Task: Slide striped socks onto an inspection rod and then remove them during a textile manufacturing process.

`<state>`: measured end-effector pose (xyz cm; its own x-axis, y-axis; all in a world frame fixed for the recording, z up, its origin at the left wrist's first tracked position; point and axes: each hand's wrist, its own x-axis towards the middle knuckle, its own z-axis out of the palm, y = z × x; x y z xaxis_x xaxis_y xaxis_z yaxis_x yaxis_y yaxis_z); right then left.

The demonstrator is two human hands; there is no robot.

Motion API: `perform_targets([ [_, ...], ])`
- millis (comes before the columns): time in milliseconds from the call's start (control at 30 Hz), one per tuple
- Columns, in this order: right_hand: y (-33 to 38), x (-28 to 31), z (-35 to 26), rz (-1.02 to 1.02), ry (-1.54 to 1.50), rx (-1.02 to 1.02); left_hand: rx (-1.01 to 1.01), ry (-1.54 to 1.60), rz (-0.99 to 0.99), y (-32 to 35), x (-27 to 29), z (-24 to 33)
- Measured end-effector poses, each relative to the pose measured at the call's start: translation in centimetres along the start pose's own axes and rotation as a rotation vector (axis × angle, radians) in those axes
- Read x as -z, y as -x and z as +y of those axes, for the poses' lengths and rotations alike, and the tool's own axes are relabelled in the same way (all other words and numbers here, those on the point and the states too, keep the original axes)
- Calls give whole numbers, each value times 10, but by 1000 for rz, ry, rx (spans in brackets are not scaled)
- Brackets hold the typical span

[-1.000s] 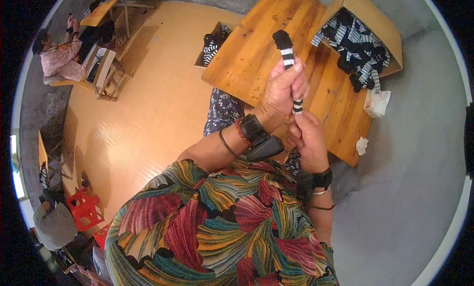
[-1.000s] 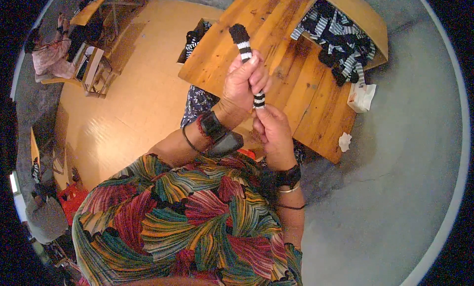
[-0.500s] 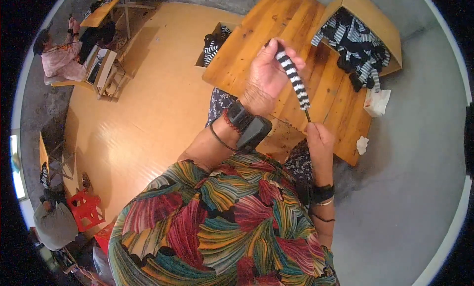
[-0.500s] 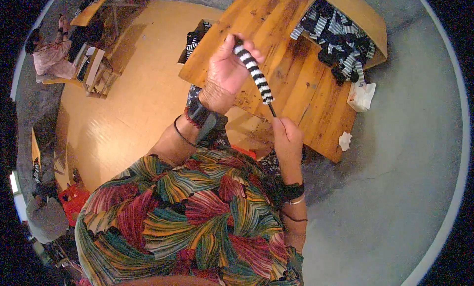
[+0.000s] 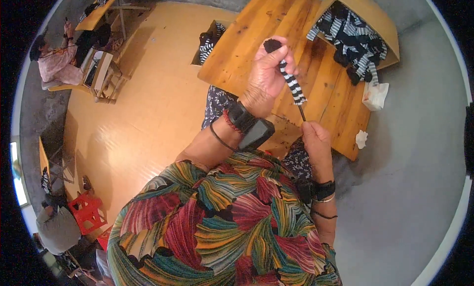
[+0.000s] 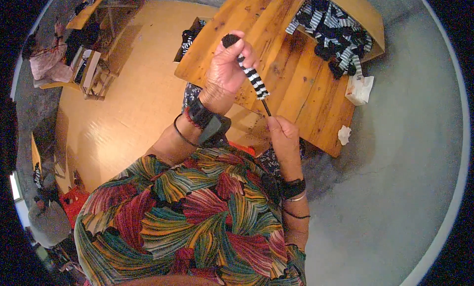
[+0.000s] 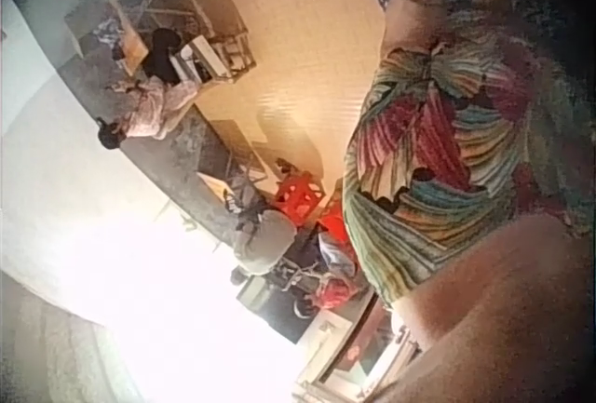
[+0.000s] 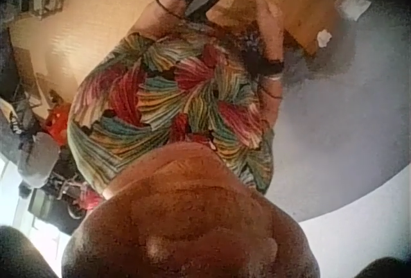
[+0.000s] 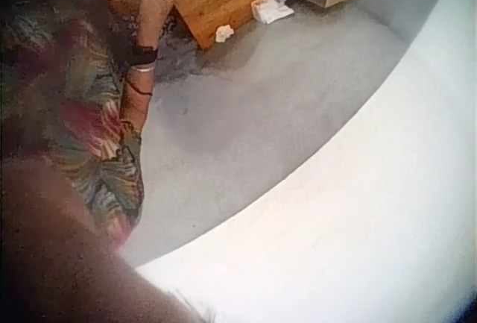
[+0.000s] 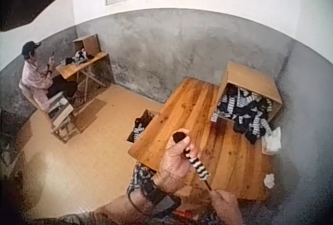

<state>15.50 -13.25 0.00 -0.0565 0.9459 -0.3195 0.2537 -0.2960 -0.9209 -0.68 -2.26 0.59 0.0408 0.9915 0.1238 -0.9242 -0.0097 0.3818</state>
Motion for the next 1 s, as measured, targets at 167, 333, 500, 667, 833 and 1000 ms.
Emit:
perform_targets([
  [167, -3, -11, 10, 91, -110, 24, 7, -21, 0, 5, -8, -12],
  [333, -2, -25, 7, 93, -300, -24, -4, 8, 19, 7, -16, -20],
  [500, -5, -27, -9, -82, -632, -68, 88, 44, -84, 17, -13, -26],
  [667, -9, -16, -4, -68, -289, -120, 159, -97, -60, 19, 2, -12],
  [833, 0, -7, 7, -31, -309, -112, 152, 40, -84, 0, 17, -3],
  [1000, 3, -9, 25, 34, -279, -33, 55, 288, 2, -6, 7, -13],
])
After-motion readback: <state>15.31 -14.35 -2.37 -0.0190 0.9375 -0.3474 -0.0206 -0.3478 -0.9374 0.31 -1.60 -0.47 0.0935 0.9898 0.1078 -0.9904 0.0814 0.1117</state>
